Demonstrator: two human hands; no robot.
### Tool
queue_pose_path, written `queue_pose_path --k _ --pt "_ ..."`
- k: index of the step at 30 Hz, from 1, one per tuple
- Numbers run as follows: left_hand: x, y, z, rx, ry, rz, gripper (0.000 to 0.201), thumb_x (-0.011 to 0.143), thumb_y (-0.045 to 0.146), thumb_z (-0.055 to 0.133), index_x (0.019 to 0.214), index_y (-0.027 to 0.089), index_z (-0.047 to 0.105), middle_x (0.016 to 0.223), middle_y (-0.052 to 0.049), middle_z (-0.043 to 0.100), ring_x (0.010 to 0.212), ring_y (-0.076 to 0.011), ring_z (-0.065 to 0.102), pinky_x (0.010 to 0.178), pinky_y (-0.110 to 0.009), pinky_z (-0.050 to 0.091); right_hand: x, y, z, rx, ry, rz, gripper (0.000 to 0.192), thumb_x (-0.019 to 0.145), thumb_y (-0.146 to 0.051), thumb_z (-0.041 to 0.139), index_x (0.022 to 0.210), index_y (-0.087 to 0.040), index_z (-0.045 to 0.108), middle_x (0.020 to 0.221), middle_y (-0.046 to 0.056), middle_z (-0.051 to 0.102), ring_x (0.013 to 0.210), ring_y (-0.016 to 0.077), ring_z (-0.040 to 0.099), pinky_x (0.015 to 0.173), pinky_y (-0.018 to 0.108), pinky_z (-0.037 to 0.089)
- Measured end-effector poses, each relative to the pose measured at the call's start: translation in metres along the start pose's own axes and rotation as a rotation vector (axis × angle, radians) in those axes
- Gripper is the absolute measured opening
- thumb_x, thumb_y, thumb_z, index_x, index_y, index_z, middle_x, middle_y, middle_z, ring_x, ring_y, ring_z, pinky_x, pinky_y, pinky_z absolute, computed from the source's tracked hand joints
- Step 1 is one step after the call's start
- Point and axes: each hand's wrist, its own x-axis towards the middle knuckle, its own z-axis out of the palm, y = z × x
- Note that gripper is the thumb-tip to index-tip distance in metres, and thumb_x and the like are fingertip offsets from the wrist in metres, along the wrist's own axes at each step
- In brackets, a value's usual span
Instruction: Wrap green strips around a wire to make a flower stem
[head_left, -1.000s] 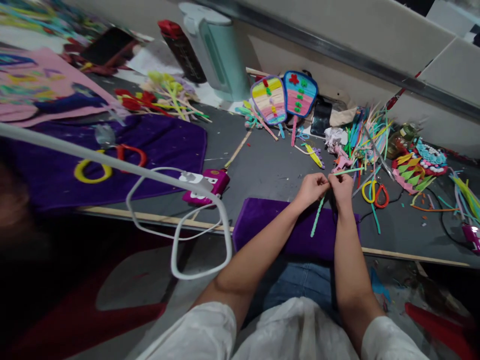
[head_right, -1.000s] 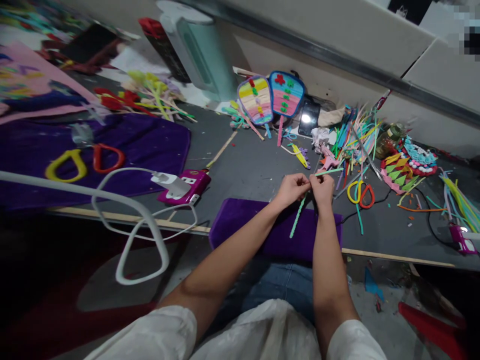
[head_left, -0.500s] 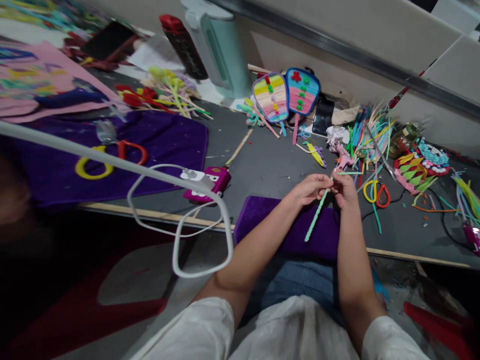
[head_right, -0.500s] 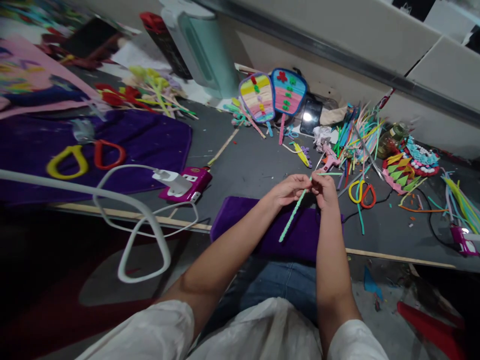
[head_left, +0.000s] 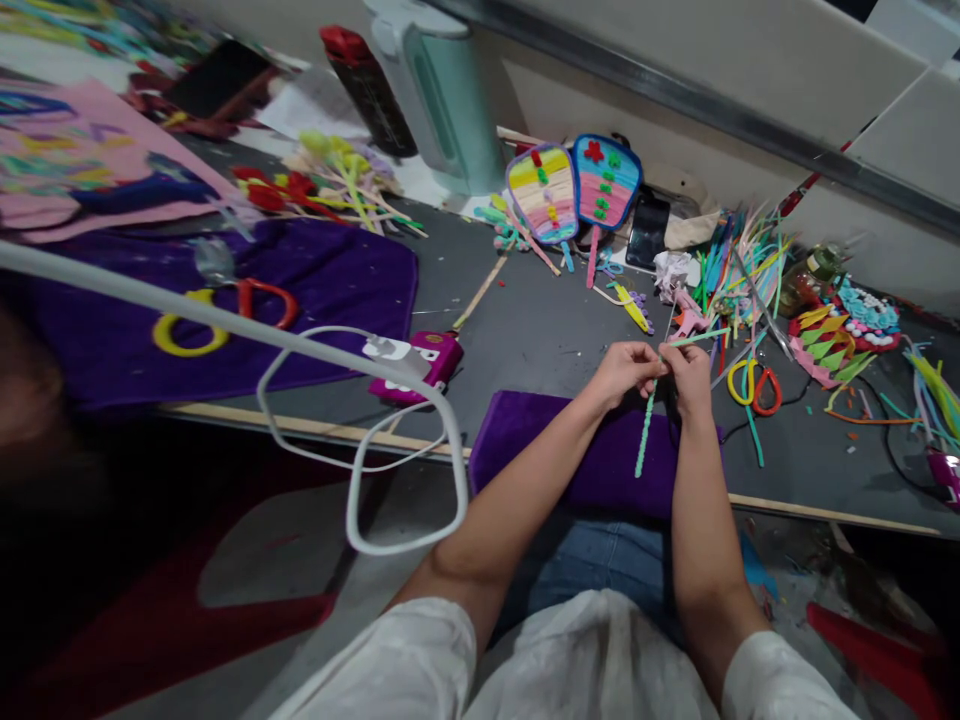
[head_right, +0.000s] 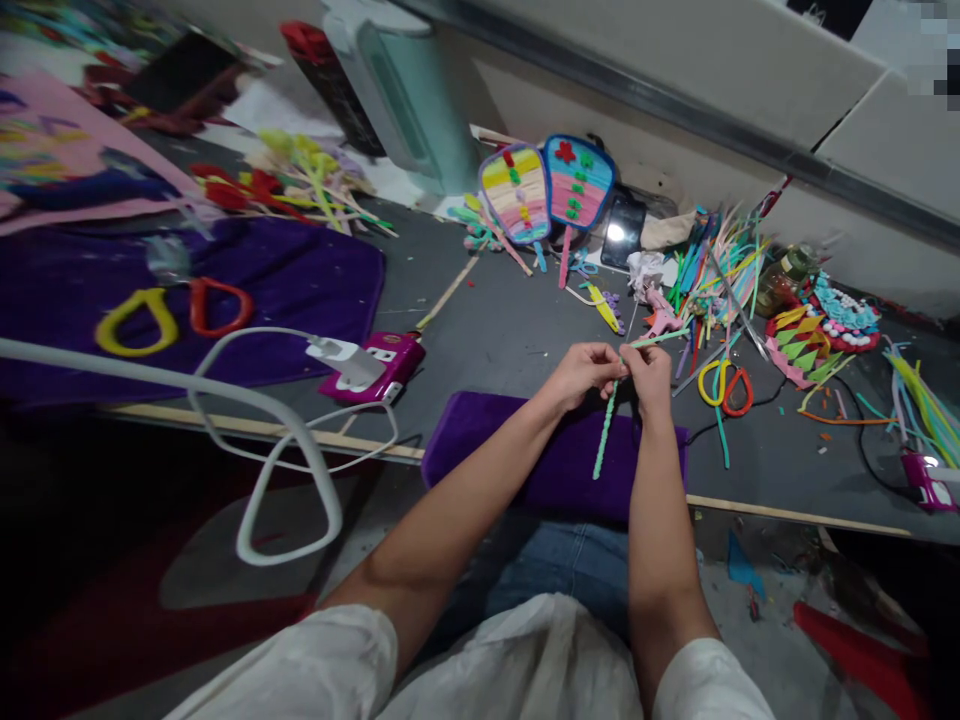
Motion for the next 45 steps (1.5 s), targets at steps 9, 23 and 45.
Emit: queue_pose_path --k 9,23,45 --pt "-0.003 0.006 -0.003 -0.323 -0.158 -0.161 0.038 0.051 0.027 0.085 0.066 0.013 0.053 0.048 0.006 0.052 0.035 -0.0033 0.043 0.034 -0.014 0.033 -0.002 -0.006 -0.005 0.295 -0.198 0.229 0.024 0.058 -0.033 0.072 0.066 -0.018 0.055 0.051 -0.007 0.047 0.041 0.0042 0.036 0.037 0.019 0.021" --pt "0.0 -0.003 0.005 0.137 0.029 0.004 0.023 0.065 0.018 0.073 0.069 0.013 0.051 0.046 0.005 0.052 0.036 -0.007 0.049 0.034 -0.015 0.037 0.004 0.008 -0.001 -0.159 0.066 -0.064 0.015 0.061 -0.028 0.064 0.059 -0.016 0.054 0.049 -0.008 0.044 0.047 0.0059 0.035 0.047 0.021 0.029" --pt "-0.003 0.006 0.001 -0.132 -0.084 -0.142 0.031 0.06 0.028 0.08 0.067 0.013 0.054 0.047 0.007 0.048 0.035 -0.0029 0.041 0.035 -0.015 0.03 0.001 -0.001 -0.001 0.127 -0.007 0.056 0.019 0.058 -0.029 0.065 0.061 -0.018 0.05 0.053 -0.007 0.043 0.049 0.0061 0.037 0.047 0.02 0.031"
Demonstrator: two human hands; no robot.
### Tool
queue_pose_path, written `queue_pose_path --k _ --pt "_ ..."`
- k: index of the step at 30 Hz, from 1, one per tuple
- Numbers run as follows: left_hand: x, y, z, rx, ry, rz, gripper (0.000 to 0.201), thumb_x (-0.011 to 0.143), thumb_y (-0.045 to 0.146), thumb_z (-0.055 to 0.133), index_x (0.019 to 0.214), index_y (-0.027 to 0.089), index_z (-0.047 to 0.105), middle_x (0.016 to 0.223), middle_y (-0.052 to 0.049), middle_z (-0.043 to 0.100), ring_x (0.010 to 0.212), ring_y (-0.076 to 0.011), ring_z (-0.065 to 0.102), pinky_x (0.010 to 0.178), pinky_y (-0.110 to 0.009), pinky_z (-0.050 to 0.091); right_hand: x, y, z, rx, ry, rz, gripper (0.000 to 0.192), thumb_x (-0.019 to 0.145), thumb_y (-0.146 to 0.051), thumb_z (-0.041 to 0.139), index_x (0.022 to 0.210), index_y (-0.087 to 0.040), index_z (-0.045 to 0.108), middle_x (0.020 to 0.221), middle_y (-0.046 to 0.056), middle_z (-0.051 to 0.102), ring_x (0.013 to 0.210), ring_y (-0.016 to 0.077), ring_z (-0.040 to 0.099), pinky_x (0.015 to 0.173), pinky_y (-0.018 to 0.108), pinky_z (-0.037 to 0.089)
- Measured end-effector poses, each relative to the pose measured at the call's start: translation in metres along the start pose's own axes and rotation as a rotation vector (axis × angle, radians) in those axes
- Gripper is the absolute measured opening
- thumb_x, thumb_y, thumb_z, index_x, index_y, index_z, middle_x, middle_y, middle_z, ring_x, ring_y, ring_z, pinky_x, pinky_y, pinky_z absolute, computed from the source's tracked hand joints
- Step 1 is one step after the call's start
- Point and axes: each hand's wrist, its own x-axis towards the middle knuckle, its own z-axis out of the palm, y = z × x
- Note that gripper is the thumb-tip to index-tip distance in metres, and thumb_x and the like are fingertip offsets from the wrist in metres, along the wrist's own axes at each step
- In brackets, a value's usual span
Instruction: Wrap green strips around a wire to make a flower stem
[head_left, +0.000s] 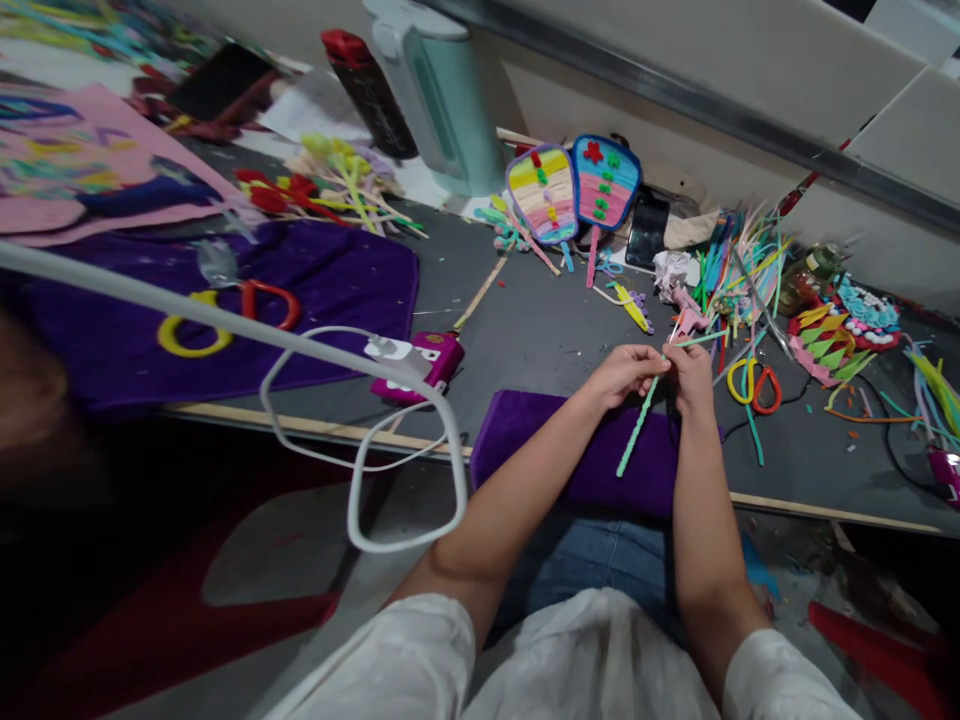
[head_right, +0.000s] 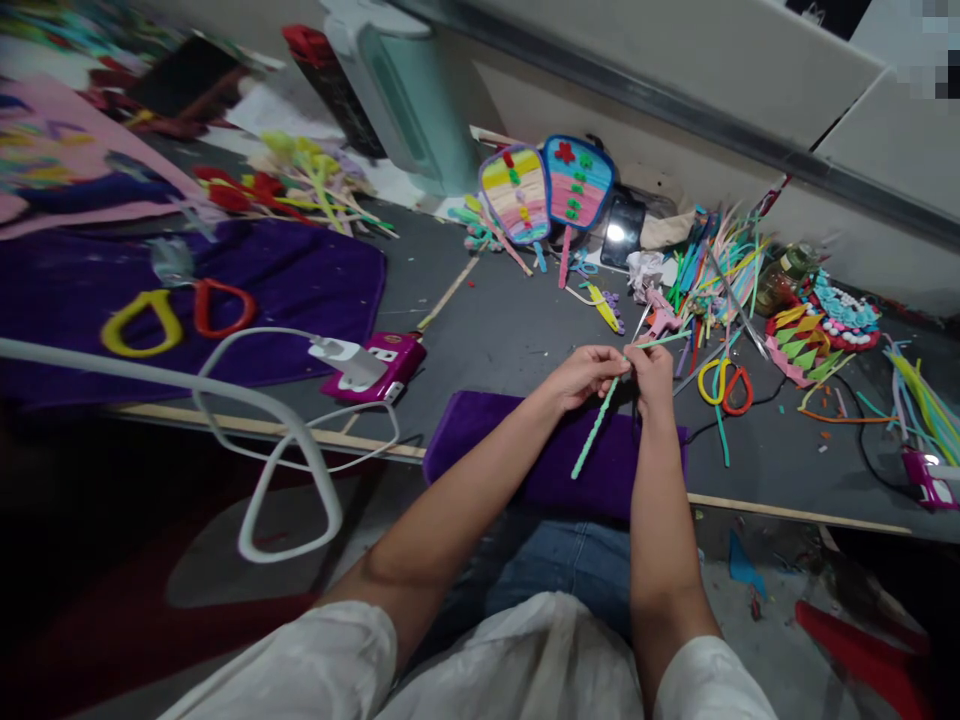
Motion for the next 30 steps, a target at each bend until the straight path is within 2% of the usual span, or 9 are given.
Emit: queue_pose_path --k 3,6,8,11,15,19,23,26,30 --pt "0.003 -0.005 0.002 0.202 0.099 0.096 0.024 0.066 0.027 0.074 0.068 0.013 0.055 0.046 0.007 0.048 0.035 -0.0041 0.042 0.036 -0.016 0.032 0.004 0.005 -0.001 -0.177 0.09 -0.142 0.016 0.061 -0.03 0.062 0.06 -0.018 0.051 0.054 -0.006 0.045 0.054 0.0073 0.039 0.053 0.021 0.033" --pt "0.005 -0.009 0.002 0.381 0.199 0.187 0.021 0.068 0.026 0.07 0.065 0.014 0.054 0.043 0.006 0.047 0.033 -0.0047 0.042 0.035 -0.016 0.03 0.006 0.008 -0.002 -0.271 0.113 -0.154 0.015 0.062 -0.031 0.061 0.061 -0.018 0.052 0.053 -0.007 0.045 0.054 0.008 0.039 0.053 0.022 0.033" --pt "0.006 -0.011 0.001 0.428 0.226 0.221 0.022 0.069 0.027 0.069 0.063 0.014 0.053 0.043 0.006 0.047 0.032 -0.0055 0.042 0.034 -0.016 0.029 0.005 0.007 -0.001 -0.258 0.112 -0.134 0.016 0.061 -0.031 0.062 0.061 -0.018 0.053 0.054 -0.007 0.046 0.055 0.008 0.04 0.053 0.021 0.033" --pt "0.005 -0.009 0.0 0.341 0.173 0.218 0.026 0.069 0.033 0.07 0.064 0.014 0.054 0.043 0.005 0.047 0.033 -0.0054 0.042 0.034 -0.017 0.03 0.003 0.003 0.001 -0.112 0.086 -0.031 0.019 0.059 -0.032 0.065 0.063 -0.018 0.053 0.051 -0.008 0.044 0.05 0.0069 0.037 0.048 0.021 0.031" --pt "0.003 -0.005 -0.002 0.138 0.056 0.16 0.035 0.061 0.04 0.078 0.066 0.013 0.055 0.045 0.005 0.049 0.034 -0.0036 0.041 0.035 -0.016 0.029 0.0 -0.003 0.001 0.107 -0.02 0.122 0.025 0.057 -0.033 0.069 0.064 -0.02 0.049 0.046 -0.01 0.036 0.041 0.0048 0.027 0.039 0.021 0.018" --pt "0.002 -0.003 -0.004 -0.055 -0.046 0.049 0.039 0.055 0.036 0.083 0.065 0.012 0.053 0.048 0.005 0.052 0.034 -0.0017 0.038 0.033 -0.016 0.024 -0.001 -0.005 -0.002 0.201 -0.14 0.165 0.024 0.056 -0.031 0.069 0.062 -0.02 0.049 0.05 -0.008 0.039 0.042 0.0047 0.03 0.037 0.019 0.016" --pt "0.003 -0.003 -0.005 -0.133 -0.113 -0.037 0.038 0.056 0.033 0.082 0.064 0.013 0.051 0.045 0.006 0.048 0.033 -0.001 0.036 0.033 -0.014 0.02 -0.002 -0.005 -0.002 0.203 -0.16 0.165 0.024 0.056 -0.03 0.069 0.061 -0.02 0.048 0.049 -0.009 0.036 0.042 0.0045 0.028 0.038 0.019 0.017" --pt "0.004 -0.005 -0.004 -0.086 -0.062 -0.021 0.036 0.059 0.034 0.08 0.064 0.014 0.051 0.045 0.007 0.047 0.033 -0.0016 0.037 0.032 -0.015 0.022 -0.001 -0.002 0.0 0.123 -0.07 0.058 0.021 0.058 -0.028 0.067 0.06 -0.019 0.048 0.05 -0.009 0.038 0.044 0.0048 0.03 0.042 0.02 0.023" --pt "0.005 -0.01 0.0 0.159 0.091 0.135 0.026 0.067 0.031 0.073 0.067 0.014 0.054 0.045 0.007 0.046 0.033 -0.0033 0.04 0.033 -0.016 0.026 0.004 0.005 0.0 -0.097 0.073 -0.159 0.015 0.061 -0.026 0.062 0.058 -0.018 0.049 0.054 -0.007 0.043 0.053 0.0062 0.036 0.052 0.021 0.031"
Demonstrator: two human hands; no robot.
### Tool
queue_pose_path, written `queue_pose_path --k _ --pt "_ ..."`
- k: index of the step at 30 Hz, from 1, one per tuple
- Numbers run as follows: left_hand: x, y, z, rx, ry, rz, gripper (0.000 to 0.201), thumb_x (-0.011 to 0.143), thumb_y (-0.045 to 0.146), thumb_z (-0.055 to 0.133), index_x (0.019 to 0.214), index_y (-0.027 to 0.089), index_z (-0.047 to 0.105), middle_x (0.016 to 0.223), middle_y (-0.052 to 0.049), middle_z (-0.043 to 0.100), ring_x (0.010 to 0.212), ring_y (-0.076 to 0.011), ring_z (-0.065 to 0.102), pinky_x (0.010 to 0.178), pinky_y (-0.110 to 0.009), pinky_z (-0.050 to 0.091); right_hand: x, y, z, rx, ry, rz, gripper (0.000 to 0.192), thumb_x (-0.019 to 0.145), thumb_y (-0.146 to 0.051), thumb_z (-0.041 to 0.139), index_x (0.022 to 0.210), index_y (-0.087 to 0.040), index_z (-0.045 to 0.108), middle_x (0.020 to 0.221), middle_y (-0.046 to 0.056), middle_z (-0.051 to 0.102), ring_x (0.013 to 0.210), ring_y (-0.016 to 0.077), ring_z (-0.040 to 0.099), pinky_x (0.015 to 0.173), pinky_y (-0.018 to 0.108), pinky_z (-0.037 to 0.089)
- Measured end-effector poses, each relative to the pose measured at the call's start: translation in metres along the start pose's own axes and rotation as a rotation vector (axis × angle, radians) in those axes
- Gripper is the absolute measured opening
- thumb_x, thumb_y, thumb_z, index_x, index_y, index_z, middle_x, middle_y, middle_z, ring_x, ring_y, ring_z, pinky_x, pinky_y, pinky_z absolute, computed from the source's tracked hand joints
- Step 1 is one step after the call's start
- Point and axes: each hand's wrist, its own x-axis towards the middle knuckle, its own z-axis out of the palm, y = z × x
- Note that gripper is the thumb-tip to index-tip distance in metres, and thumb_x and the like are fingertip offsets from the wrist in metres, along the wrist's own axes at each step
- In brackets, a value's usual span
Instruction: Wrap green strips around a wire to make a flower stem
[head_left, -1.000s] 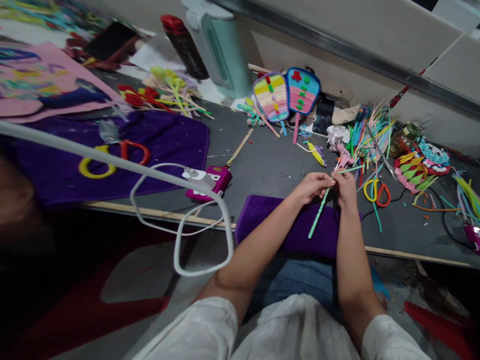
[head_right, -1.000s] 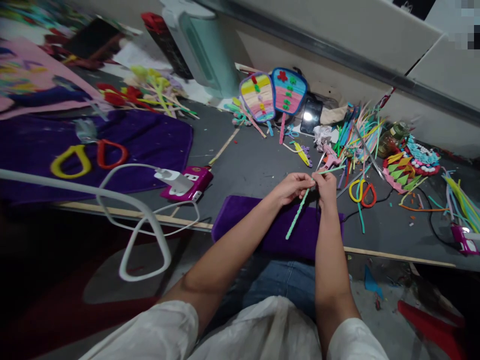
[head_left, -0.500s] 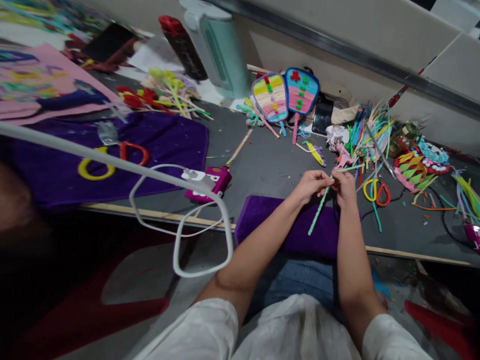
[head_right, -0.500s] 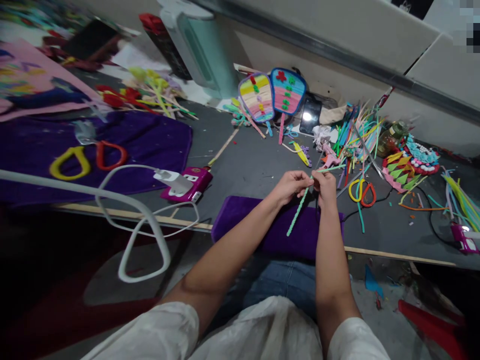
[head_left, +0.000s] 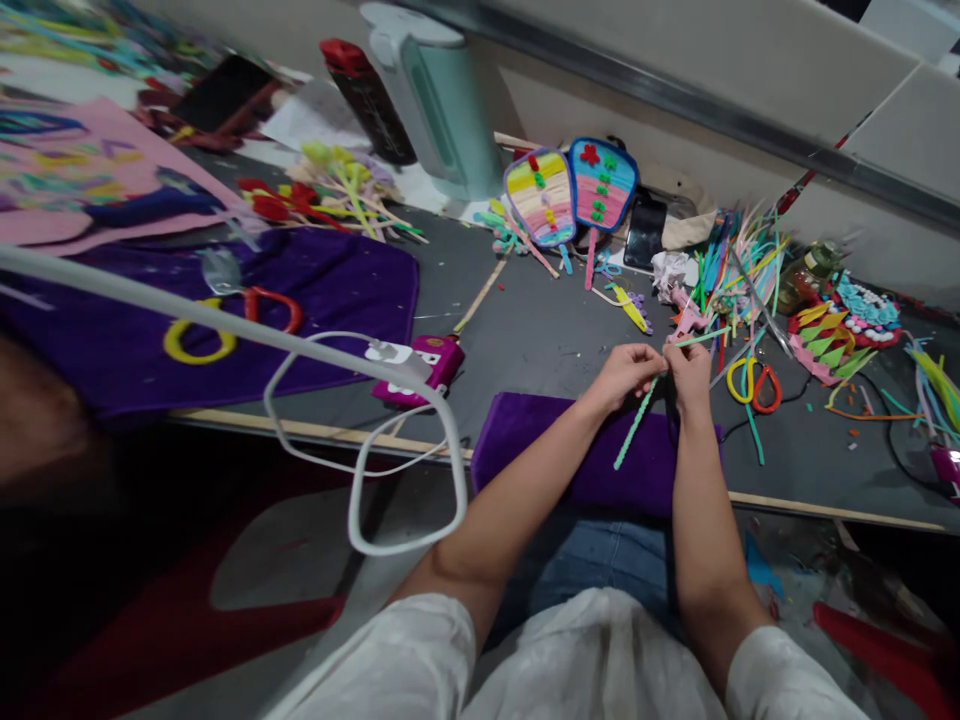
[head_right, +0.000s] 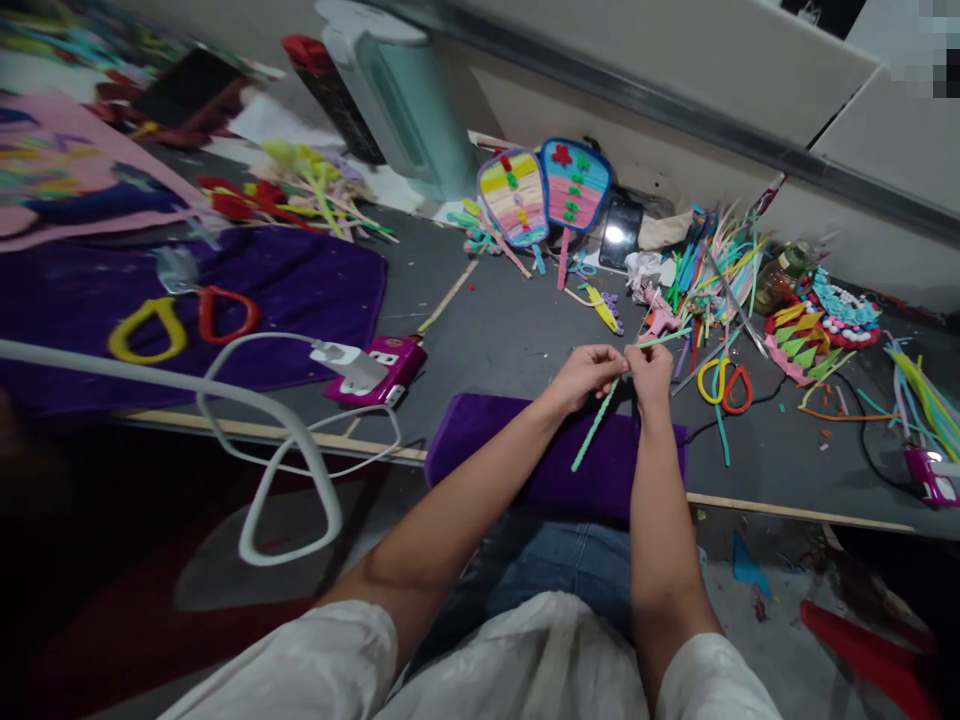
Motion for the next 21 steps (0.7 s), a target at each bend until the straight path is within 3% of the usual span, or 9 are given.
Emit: queue_pose_path --k 6,12,21 --pt "-0.002 0.001 0.003 0.21 0.1 0.135 0.017 0.069 0.026 0.067 0.068 0.014 0.055 0.048 0.006 0.049 0.033 -0.0041 0.041 0.033 -0.016 0.028 0.002 0.005 0.0 -0.136 0.03 0.022 0.014 0.061 -0.028 0.061 0.06 -0.018 0.051 0.053 -0.007 0.045 0.054 0.0076 0.038 0.053 0.022 0.032" --pt "0.0 0.0 -0.001 -0.01 0.039 0.103 0.027 0.066 0.033 0.074 0.067 0.013 0.056 0.043 0.006 0.047 0.032 -0.0036 0.038 0.033 -0.016 0.026 -0.001 -0.006 -0.001 0.163 -0.098 0.299 0.026 0.058 -0.032 0.07 0.06 -0.018 0.049 0.044 -0.01 0.037 0.04 0.0039 0.027 0.038 0.02 0.017" --pt "0.0 0.004 -0.002 -0.331 -0.098 -0.101 0.037 0.051 0.03 0.084 0.065 0.012 0.055 0.049 0.005 0.053 0.034 -0.0016 0.041 0.033 -0.014 0.026 -0.002 -0.01 -0.003 0.388 -0.222 0.408 0.022 0.055 -0.027 0.071 0.063 -0.018 0.052 0.05 -0.008 0.045 0.04 0.0032 0.035 0.034 0.017 0.018"
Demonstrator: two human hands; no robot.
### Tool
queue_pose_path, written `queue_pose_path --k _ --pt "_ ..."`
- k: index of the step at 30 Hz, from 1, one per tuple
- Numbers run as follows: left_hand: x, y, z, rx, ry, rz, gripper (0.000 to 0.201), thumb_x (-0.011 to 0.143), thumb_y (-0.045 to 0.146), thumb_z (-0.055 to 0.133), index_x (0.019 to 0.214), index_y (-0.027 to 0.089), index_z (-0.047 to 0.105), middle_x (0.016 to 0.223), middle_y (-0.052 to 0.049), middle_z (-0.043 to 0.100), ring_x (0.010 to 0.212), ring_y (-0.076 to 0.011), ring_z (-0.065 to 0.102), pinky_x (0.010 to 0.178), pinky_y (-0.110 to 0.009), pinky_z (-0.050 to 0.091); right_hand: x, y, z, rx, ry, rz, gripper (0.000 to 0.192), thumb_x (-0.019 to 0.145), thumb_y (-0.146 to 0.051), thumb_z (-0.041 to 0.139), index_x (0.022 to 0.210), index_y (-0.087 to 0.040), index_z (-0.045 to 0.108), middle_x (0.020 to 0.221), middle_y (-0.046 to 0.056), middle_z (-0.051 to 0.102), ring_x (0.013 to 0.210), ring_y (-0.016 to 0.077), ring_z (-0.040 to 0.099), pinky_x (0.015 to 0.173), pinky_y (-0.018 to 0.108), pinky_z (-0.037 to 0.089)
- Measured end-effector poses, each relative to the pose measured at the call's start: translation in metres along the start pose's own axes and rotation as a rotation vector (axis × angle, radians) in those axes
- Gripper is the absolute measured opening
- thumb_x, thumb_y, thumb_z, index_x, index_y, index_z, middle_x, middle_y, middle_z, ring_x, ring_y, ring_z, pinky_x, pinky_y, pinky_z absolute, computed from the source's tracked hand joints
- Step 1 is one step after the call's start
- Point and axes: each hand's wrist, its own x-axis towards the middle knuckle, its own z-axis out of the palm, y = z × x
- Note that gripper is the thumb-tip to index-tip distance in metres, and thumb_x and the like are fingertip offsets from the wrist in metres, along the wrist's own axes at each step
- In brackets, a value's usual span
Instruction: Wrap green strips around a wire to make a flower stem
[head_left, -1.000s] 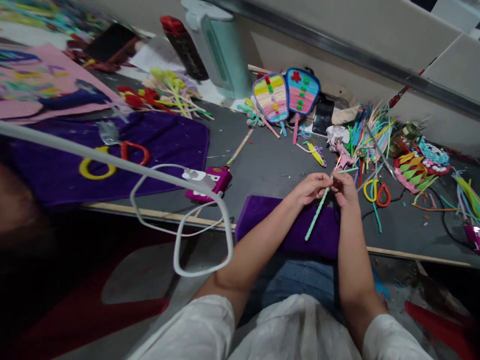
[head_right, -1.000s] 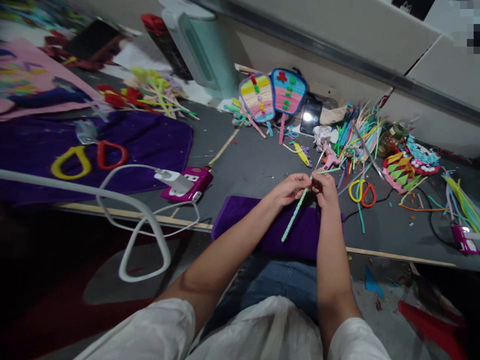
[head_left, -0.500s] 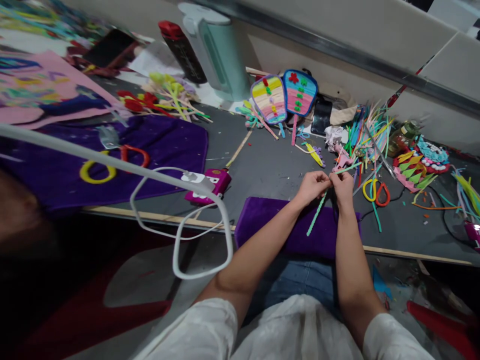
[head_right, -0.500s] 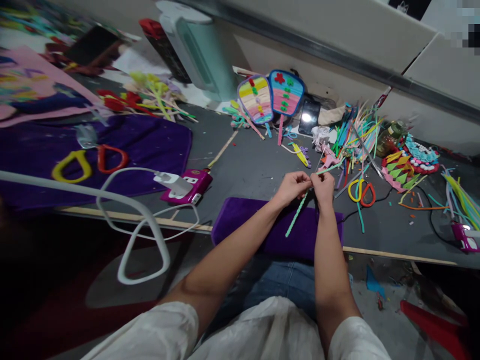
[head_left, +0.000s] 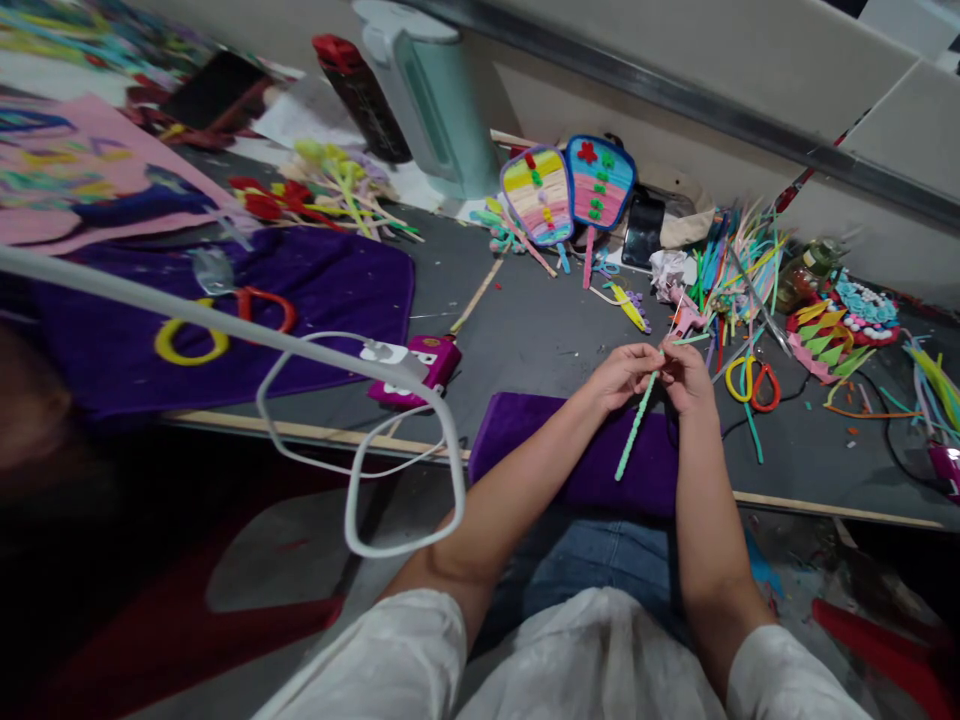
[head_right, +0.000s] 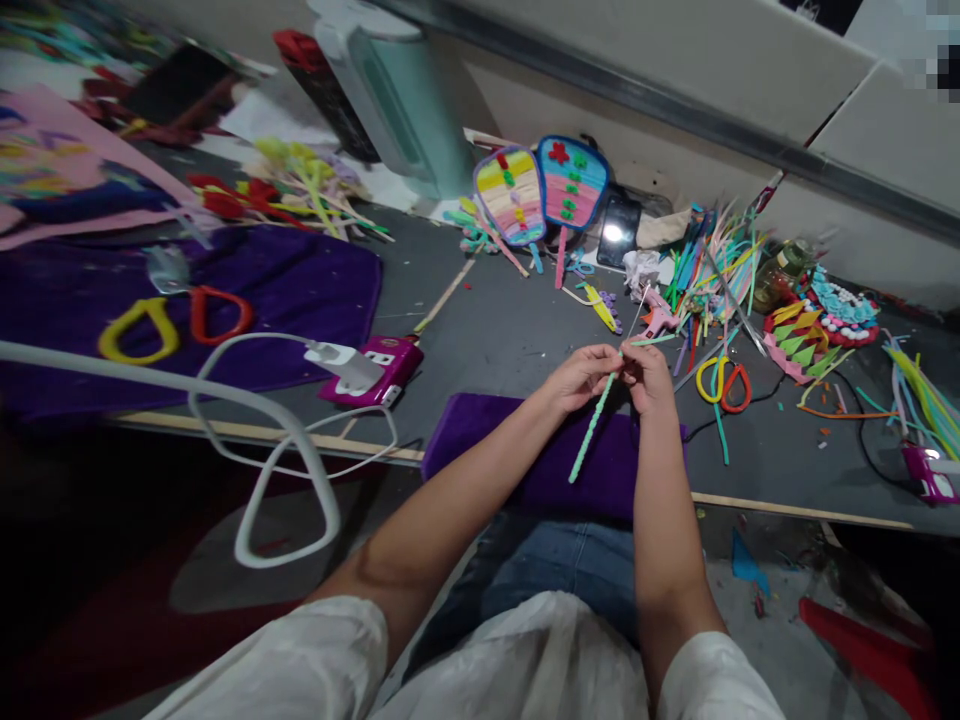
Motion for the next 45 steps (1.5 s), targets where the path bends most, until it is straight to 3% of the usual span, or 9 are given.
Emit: queue_pose_path --k 3,10,13,17,26,31,35,39,45 --pt "-0.001 0.001 0.001 0.021 -0.005 -0.054 0.036 0.052 0.03 0.084 0.066 0.012 0.056 0.047 0.005 0.051 0.035 -0.0023 0.042 0.034 -0.014 0.029 0.0 0.001 0.001 -0.036 0.056 -0.063 0.022 0.054 -0.025 0.071 0.062 -0.018 0.051 0.047 -0.01 0.041 0.039 0.0033 0.032 0.036 0.018 0.017" --pt "-0.001 -0.004 0.004 0.311 0.111 0.119 0.026 0.062 0.028 0.076 0.068 0.012 0.055 0.048 0.005 0.052 0.036 -0.0057 0.048 0.033 -0.015 0.034 0.005 0.007 0.001 -0.27 0.203 -0.318 0.018 0.057 -0.024 0.068 0.058 -0.017 0.052 0.051 -0.008 0.047 0.048 0.0048 0.04 0.048 0.019 0.031" --pt "-0.001 -0.004 0.003 0.346 0.119 0.16 0.024 0.064 0.026 0.074 0.065 0.013 0.054 0.046 0.005 0.052 0.035 -0.0055 0.046 0.034 -0.016 0.034 0.004 0.007 0.001 -0.252 0.175 -0.219 0.02 0.056 -0.026 0.07 0.06 -0.017 0.053 0.049 -0.008 0.046 0.045 0.0048 0.039 0.044 0.02 0.03" --pt "-0.001 -0.001 -0.001 0.234 0.048 0.122 0.029 0.062 0.03 0.077 0.066 0.012 0.056 0.046 0.005 0.051 0.034 -0.0041 0.044 0.034 -0.015 0.033 -0.001 0.002 0.001 -0.143 0.08 -0.062 0.027 0.057 -0.031 0.073 0.061 -0.018 0.05 0.045 -0.009 0.042 0.038 0.0035 0.032 0.037 0.019 0.02" --pt "-0.004 0.004 0.001 -0.004 -0.049 -0.04 0.037 0.051 0.028 0.085 0.066 0.013 0.054 0.047 0.006 0.051 0.034 -0.002 0.041 0.033 -0.013 0.027 -0.002 -0.001 -0.003 -0.008 -0.048 0.019 0.023 0.057 -0.029 0.074 0.066 -0.018 0.056 0.051 -0.008 0.047 0.04 0.0027 0.036 0.036 0.016 0.019" --pt "-0.004 0.005 0.0 0.029 -0.087 -0.082 0.033 0.057 0.028 0.081 0.065 0.012 0.054 0.045 0.006 0.048 0.034 -0.0021 0.041 0.034 -0.013 0.031 -0.003 0.0 -0.001 -0.077 0.038 -0.04 0.024 0.054 -0.027 0.073 0.065 -0.019 0.053 0.047 -0.01 0.043 0.04 0.0037 0.033 0.038 0.018 0.022" --pt "-0.004 0.002 0.004 0.224 0.02 0.015 0.025 0.064 0.025 0.075 0.067 0.012 0.054 0.048 0.004 0.053 0.038 -0.0061 0.05 0.037 -0.015 0.038 0.0 0.004 0.001 -0.243 0.174 -0.202 0.02 0.055 -0.027 0.07 0.062 -0.018 0.053 0.049 -0.009 0.046 0.045 0.0053 0.038 0.045 0.02 0.031" --pt "-0.003 -0.003 0.006 0.395 0.131 0.094 0.017 0.068 0.018 0.069 0.066 0.013 0.053 0.045 0.003 0.053 0.038 -0.0079 0.052 0.036 -0.016 0.038 0.004 0.009 0.0 -0.475 0.254 -0.324 0.017 0.059 -0.028 0.066 0.059 -0.018 0.052 0.048 -0.008 0.046 0.047 0.0059 0.037 0.047 0.021 0.031" --pt "-0.002 -0.001 0.002 0.294 0.091 0.106 0.022 0.065 0.025 0.074 0.067 0.012 0.056 0.047 0.003 0.055 0.037 -0.0069 0.05 0.037 -0.017 0.039 0.003 0.008 0.002 -0.312 0.201 -0.221 0.026 0.059 -0.033 0.069 0.058 -0.018 0.048 0.048 -0.009 0.043 0.045 0.0054 0.037 0.045 0.02 0.029"
